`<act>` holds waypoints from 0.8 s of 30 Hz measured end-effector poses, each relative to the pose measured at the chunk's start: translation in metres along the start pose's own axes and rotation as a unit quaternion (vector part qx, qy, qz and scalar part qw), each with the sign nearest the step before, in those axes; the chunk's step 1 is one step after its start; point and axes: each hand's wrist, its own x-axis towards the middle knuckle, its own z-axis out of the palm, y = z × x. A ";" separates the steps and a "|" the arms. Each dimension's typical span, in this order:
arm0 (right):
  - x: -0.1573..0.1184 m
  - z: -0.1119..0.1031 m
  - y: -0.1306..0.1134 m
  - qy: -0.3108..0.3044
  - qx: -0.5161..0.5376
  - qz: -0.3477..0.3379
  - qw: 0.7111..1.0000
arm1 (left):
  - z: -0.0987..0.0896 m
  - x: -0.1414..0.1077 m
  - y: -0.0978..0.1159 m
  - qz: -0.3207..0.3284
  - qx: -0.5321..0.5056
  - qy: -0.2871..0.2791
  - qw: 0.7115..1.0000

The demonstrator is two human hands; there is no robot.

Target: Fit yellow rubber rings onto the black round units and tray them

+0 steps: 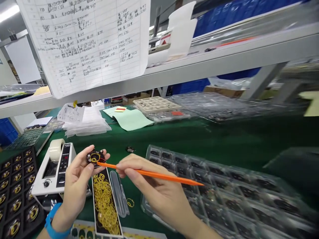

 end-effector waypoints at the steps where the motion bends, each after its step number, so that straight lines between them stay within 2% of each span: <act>1: 0.000 0.000 0.001 0.001 0.008 0.001 1.000 | -0.001 -0.001 0.000 -0.001 0.002 -0.007 1.000; 7: 0.006 -0.006 0.005 -0.021 0.032 0.026 0.999 | -0.005 -0.003 0.000 -0.017 0.004 -0.027 0.999; 11: 0.007 -0.011 0.015 -0.067 0.059 -0.035 0.995 | -0.005 -0.004 0.002 -0.032 -0.011 -0.034 0.999; 14: 0.006 -0.014 0.023 -0.120 0.058 -0.096 0.986 | -0.004 -0.004 0.003 -0.040 -0.020 -0.015 0.999; 19: 0.008 -0.019 0.025 -0.181 -0.065 -0.211 0.958 | -0.002 0.001 0.003 -0.056 -0.030 0.023 0.998; 24: 0.003 -0.017 0.026 -0.190 -0.176 -0.271 0.927 | -0.002 0.005 0.004 -0.072 -0.062 0.036 0.995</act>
